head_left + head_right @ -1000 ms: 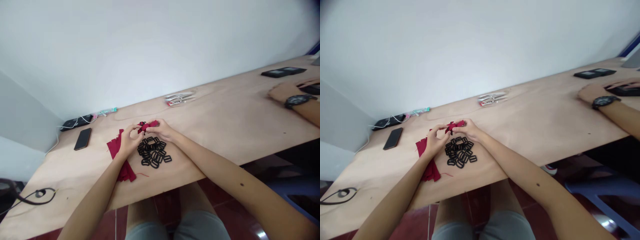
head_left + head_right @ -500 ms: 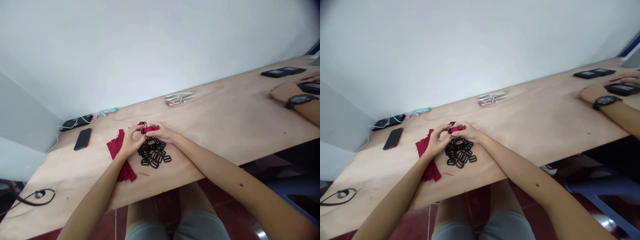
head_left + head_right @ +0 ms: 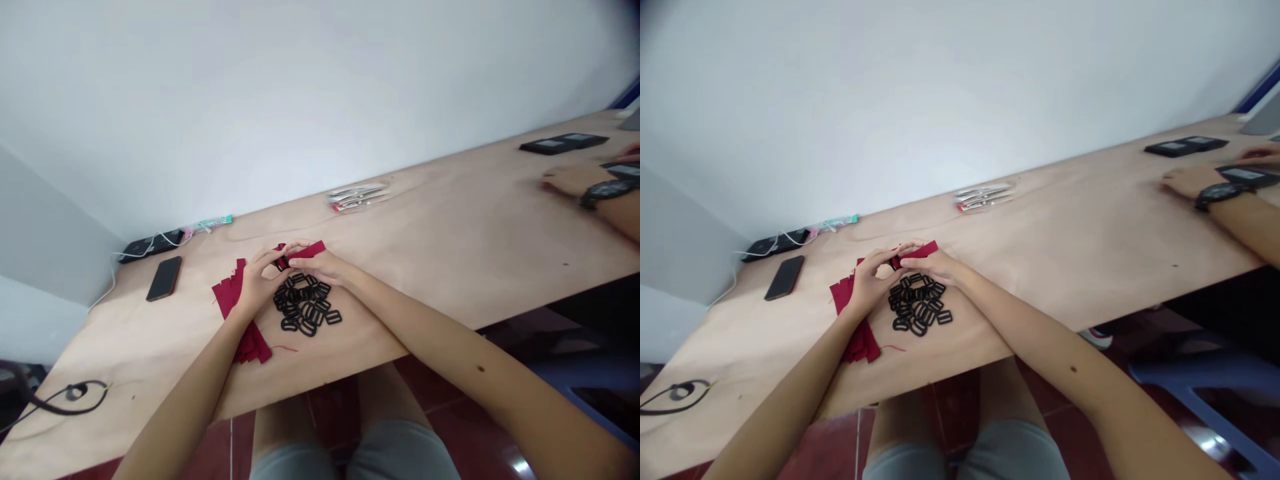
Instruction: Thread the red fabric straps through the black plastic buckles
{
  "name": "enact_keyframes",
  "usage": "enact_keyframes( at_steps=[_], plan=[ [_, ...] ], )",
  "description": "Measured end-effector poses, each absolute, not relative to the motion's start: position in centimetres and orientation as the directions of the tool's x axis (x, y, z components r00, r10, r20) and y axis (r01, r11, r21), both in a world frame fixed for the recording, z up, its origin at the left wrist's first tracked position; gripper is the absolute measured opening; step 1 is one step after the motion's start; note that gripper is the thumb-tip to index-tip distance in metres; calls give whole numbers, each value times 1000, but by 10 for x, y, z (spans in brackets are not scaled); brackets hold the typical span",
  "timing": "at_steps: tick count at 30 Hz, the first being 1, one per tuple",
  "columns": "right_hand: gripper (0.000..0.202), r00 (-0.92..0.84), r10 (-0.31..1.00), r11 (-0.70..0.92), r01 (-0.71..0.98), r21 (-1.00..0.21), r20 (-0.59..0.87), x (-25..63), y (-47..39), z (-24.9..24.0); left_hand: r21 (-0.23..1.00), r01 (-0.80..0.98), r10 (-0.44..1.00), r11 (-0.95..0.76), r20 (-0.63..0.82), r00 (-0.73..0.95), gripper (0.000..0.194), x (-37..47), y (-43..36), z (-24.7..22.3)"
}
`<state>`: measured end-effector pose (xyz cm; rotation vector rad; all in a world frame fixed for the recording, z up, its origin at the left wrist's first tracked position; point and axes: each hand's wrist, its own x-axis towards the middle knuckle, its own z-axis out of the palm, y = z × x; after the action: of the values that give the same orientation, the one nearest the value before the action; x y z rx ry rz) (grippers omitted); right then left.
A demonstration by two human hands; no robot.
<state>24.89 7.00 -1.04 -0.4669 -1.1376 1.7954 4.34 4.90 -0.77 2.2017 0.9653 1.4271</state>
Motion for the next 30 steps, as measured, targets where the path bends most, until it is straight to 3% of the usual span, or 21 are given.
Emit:
enact_keyframes(
  at_steps=[5, 10, 18, 26, 30],
  plan=[
    [38, -452, 874, -48, -447, -893, 180, 248, 72, -13, 545, 422, 674, -724, 691, 263, 33, 44, 47, -5],
    [41, -454, 881, -85, -426, -901, 132, 254, 78, -14, 519, 426, 653, -741, 704, 279, 27, 41, 49, -5],
    [44, -418, 899, -54, -404, -913, 131, 270, 84, -12, 747, 248, 786, -617, 601, 146, 25, 29, 60, -11],
    [48, -351, 926, 7, -350, -937, 138, 281, 92, -16, 794, 155, 807, -588, 590, 37, 23, 28, 58, 0],
    [49, -287, 944, 62, -333, -941, 164, 290, 98, -18, 882, 10, 877, -472, 471, -96, 32, 24, 58, 8]
  ],
)
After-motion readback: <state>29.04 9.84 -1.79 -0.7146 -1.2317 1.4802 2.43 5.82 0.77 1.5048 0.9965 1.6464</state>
